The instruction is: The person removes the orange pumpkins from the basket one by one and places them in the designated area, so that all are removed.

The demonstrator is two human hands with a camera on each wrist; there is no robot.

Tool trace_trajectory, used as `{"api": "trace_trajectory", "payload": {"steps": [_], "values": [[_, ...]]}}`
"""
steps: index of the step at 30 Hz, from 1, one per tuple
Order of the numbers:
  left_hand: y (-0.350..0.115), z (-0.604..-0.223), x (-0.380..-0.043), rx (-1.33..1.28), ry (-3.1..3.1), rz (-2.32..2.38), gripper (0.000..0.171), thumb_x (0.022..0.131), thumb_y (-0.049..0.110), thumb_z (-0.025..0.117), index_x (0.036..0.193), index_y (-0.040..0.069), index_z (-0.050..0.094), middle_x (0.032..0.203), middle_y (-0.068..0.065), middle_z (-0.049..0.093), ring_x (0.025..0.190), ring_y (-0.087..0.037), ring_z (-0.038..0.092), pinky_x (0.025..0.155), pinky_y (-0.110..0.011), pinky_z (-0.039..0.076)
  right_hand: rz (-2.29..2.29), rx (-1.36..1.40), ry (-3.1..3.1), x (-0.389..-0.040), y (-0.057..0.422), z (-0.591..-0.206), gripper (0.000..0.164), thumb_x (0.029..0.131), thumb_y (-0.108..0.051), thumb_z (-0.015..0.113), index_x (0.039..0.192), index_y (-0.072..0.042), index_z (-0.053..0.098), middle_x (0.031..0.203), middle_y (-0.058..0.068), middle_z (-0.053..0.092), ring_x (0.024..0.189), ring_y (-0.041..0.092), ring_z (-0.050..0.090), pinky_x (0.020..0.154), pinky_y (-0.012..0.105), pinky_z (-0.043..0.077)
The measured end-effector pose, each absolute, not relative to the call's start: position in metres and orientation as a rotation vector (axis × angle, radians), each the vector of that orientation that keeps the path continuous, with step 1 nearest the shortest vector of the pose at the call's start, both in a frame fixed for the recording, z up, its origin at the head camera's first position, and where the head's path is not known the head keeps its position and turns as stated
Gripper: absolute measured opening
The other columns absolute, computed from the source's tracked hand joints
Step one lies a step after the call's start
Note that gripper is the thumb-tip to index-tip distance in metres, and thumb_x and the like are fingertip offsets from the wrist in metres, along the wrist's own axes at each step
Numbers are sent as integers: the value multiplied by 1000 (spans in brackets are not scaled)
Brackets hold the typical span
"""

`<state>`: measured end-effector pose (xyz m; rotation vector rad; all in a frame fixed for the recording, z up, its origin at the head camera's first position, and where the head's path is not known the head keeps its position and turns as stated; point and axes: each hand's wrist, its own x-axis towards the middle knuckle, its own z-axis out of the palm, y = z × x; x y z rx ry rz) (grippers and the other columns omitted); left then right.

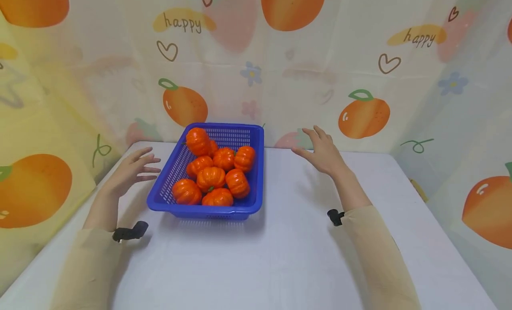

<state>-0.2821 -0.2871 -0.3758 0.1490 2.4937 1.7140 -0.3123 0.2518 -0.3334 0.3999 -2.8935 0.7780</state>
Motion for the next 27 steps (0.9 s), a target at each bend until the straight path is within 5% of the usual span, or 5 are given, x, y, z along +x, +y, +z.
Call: {"api": "trace_trajectory", "payload": {"steps": [2,5,19,27], "values": [[-286,-375,-280,155,2346,1795,70,105,41,40,160,9,8,121,1,62,94,-3,69,84,-24,58,798,423,-2882,-314,244,-326,80,93,-62,53,156,-20,27,167,16,9,152,45,11,114,73,19],[-285,-375,-279,150,2203,1830,68,105,39,41,160,13,9,107,15,62,94,-3,67,84,-23,56,820,467,-2861,-317,230,-316,78,93,-58,54,156,-19,28,167,16,10,153,43,11,115,73,16],[-275,-375,-269,190,1971,1853,74,99,8,55,160,17,13,97,7,67,90,-9,68,86,-33,57,886,691,-2772,-341,153,-279,79,92,-58,55,154,-16,33,164,15,22,154,34,18,124,59,15],[-272,-370,-266,177,1972,1830,78,98,8,57,160,17,10,100,6,66,91,-9,67,86,-33,57,955,762,-2753,-354,103,-262,76,91,-55,57,153,-16,36,161,8,31,151,28,26,124,50,22]]}}
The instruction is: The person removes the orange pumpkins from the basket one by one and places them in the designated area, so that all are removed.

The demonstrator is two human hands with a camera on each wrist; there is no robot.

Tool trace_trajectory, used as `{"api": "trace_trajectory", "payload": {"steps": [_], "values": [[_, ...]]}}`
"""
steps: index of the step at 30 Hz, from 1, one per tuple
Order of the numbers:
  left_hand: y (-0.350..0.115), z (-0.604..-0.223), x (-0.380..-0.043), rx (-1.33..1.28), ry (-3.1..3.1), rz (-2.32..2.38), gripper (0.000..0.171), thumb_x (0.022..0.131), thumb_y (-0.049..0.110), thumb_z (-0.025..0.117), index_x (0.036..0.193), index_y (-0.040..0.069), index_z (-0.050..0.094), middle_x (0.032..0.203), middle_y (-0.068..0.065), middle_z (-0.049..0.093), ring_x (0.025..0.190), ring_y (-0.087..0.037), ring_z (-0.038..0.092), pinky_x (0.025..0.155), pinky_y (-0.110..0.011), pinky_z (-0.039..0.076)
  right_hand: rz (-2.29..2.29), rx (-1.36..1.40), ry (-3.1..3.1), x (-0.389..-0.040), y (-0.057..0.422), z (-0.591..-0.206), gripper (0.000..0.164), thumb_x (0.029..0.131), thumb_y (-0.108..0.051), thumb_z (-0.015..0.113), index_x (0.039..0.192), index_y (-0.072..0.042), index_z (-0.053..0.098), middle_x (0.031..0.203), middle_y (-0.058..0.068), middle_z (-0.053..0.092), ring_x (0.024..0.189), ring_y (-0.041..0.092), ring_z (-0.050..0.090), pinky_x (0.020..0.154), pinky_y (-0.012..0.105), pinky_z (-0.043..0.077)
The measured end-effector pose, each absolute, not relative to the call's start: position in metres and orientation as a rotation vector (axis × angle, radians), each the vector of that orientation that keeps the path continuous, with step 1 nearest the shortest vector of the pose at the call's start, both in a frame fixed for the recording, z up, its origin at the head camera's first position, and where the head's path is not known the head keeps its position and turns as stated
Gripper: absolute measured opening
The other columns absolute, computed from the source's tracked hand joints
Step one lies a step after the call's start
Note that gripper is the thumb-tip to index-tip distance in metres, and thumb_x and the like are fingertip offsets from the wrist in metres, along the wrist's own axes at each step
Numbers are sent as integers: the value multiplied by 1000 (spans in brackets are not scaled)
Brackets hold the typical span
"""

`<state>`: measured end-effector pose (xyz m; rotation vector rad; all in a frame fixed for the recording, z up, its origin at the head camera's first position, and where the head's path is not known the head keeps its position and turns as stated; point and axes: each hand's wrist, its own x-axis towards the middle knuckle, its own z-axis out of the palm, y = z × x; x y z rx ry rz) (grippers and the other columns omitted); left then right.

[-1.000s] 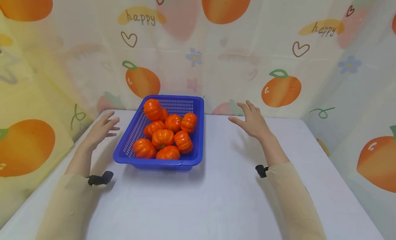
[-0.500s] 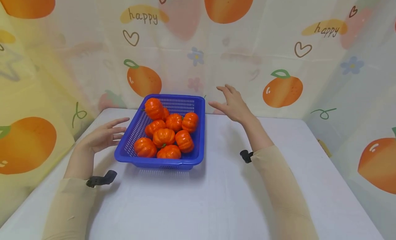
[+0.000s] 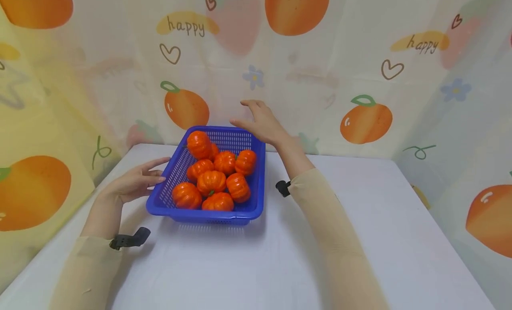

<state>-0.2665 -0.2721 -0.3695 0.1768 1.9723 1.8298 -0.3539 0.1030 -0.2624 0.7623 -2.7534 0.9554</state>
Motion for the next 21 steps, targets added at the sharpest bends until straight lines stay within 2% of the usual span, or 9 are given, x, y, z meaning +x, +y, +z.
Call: {"api": "trace_trajectory", "payload": {"steps": [8,15,21], "values": [[-271,-368,-265,172,2007,1795,79,98,10,58,160,17,10,101,6,64,93,-10,66,88,-37,55,1235,832,-2706,-370,52,-262,69,93,-48,59,151,-16,39,158,7,37,140,38,41,114,50,39],[-272,-368,-266,173,2019,1783,78,98,10,58,160,17,12,101,4,63,93,-11,66,88,-38,55,1440,823,-2688,-378,15,-280,69,90,-48,64,148,-18,43,156,5,41,139,39,44,115,51,39],[-273,-366,-266,163,2035,1760,79,97,11,59,160,18,11,103,3,61,94,-12,65,89,-38,55,1540,759,-2684,-383,-5,-295,69,88,-42,69,147,-15,43,157,12,39,145,36,37,117,53,34]]}}
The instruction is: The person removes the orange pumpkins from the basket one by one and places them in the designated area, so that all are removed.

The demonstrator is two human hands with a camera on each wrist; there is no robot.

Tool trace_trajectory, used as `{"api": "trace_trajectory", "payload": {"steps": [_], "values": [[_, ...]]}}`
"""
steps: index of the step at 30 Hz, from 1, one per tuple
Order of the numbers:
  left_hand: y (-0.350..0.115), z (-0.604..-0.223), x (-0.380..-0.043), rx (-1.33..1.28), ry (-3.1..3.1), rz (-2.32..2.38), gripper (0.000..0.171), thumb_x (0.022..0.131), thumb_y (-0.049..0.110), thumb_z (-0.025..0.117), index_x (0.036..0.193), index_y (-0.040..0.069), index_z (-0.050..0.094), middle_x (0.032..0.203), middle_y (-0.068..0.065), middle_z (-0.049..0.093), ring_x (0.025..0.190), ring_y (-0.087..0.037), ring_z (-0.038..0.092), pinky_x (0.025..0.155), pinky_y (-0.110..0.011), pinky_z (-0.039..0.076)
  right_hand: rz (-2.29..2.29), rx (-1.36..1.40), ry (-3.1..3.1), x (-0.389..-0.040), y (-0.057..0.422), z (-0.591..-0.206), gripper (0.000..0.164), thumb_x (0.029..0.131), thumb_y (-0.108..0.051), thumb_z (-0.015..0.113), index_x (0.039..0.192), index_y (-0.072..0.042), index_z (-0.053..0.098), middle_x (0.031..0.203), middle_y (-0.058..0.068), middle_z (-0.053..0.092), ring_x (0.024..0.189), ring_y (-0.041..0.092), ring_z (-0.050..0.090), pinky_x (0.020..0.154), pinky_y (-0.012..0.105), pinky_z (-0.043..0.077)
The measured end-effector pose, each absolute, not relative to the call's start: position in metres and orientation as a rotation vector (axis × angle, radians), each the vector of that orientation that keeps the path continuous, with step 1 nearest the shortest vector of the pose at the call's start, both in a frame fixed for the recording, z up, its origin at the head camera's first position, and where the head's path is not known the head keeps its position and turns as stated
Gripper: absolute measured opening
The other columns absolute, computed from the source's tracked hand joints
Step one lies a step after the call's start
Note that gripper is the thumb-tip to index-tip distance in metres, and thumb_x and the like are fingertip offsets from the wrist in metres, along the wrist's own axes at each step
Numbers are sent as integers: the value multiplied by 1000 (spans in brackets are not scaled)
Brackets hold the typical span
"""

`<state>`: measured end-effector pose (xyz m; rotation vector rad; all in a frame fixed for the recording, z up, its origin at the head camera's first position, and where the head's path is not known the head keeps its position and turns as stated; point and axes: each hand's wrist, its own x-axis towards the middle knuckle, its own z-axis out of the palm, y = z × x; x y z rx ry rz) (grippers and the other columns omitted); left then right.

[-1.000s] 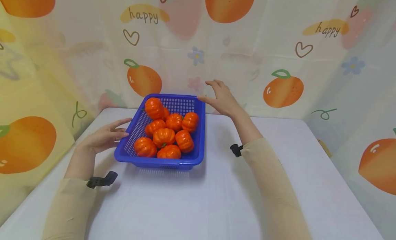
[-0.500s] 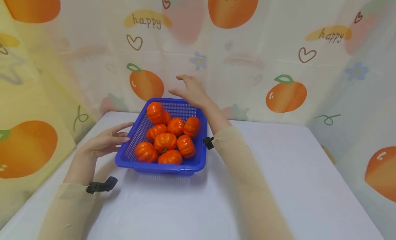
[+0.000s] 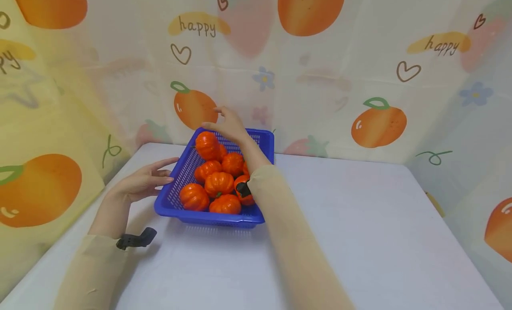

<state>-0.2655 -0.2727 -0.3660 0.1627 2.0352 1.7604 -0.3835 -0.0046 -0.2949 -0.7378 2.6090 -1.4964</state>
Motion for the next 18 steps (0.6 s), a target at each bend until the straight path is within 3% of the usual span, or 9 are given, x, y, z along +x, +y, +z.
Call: {"api": "trace_trajectory", "payload": {"steps": [7,13,18], "values": [[-272,-365,-266,144,2050,1753,79,97,12,59,160,19,11,102,4,59,93,-11,65,88,-37,55,-1316,-789,2616,-382,-22,-310,85,87,-39,71,156,-14,29,162,13,31,149,33,31,121,51,29],[-272,-367,-267,148,2061,1744,79,98,12,59,160,19,11,102,4,58,91,-9,65,87,-36,56,-1193,-835,2575,-376,-31,-318,91,86,-39,72,158,-17,22,166,6,23,153,28,24,125,50,22],[-272,-367,-268,159,2090,1703,79,98,13,59,160,18,11,102,4,57,91,-10,64,87,-37,56,-1169,-850,2567,-373,-29,-325,85,85,-36,74,154,-14,30,156,10,39,141,28,42,119,43,36]]}}
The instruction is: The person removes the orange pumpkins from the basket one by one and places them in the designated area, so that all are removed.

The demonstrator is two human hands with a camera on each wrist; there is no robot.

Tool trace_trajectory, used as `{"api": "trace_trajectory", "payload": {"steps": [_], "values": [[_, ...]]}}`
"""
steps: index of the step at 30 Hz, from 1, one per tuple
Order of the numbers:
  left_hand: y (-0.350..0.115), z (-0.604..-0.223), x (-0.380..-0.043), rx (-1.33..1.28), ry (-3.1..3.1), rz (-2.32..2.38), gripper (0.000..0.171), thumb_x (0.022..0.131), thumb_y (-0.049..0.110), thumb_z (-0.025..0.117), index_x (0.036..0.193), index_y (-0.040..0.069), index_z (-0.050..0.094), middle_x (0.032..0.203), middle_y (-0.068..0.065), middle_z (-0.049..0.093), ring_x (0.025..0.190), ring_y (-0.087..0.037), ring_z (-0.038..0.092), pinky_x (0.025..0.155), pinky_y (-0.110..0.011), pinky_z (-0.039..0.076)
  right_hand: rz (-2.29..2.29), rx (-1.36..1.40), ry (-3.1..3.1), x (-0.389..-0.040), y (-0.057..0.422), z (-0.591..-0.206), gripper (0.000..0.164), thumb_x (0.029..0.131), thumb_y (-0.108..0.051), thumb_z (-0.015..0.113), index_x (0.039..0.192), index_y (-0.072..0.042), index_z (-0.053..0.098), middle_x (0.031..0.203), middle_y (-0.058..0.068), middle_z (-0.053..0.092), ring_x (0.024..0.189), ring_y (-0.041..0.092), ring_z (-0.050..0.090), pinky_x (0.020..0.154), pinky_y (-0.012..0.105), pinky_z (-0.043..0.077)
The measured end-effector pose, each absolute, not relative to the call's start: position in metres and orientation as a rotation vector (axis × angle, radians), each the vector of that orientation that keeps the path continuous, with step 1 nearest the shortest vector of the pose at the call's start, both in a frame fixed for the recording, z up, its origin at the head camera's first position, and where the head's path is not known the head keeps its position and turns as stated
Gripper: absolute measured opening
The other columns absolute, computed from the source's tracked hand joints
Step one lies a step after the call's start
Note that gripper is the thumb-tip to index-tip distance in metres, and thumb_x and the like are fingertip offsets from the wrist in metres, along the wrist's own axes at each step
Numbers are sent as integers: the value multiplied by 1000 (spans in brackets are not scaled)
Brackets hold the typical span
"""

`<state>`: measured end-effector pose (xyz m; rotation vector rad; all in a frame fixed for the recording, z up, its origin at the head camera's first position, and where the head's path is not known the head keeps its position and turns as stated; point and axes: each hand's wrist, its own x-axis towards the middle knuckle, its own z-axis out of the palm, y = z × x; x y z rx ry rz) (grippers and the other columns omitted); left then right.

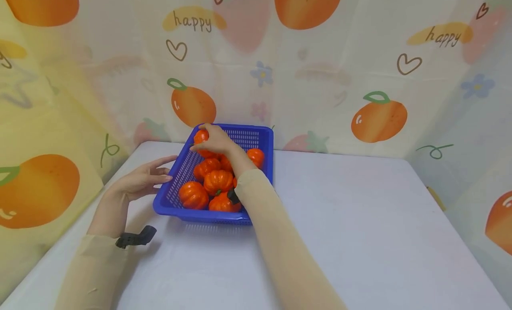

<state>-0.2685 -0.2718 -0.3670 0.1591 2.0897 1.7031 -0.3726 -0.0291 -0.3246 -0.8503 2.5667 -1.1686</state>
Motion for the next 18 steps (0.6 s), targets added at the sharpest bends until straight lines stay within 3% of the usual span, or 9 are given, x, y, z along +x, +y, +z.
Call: {"api": "trace_trajectory", "payload": {"steps": [4,10,15,18], "values": [[-271,-366,-269,172,2096,1696,79,97,14,60,160,19,11,102,3,57,92,-11,65,88,-37,56,-1200,-826,2566,-374,-24,-329,75,82,-26,78,143,-15,34,142,13,49,119,28,57,104,38,50],[-271,-366,-267,159,2091,1697,80,97,14,60,160,19,11,103,3,57,92,-10,64,87,-36,56,-1285,-793,2556,-376,-18,-332,70,76,-12,80,126,-12,31,144,16,47,115,31,59,103,40,49],[-270,-366,-265,160,2082,1698,80,97,14,60,160,18,11,102,3,57,91,-10,64,86,-35,57,-1323,-779,2564,-377,-11,-332,85,73,-12,81,142,-11,31,146,17,46,126,31,54,111,42,44],[-270,-365,-266,159,2097,1693,79,98,14,60,160,18,11,102,3,56,92,-11,64,87,-35,57,-1347,-785,2591,-380,-6,-330,87,72,-13,80,148,-9,37,143,14,51,123,28,55,109,41,45]]}}
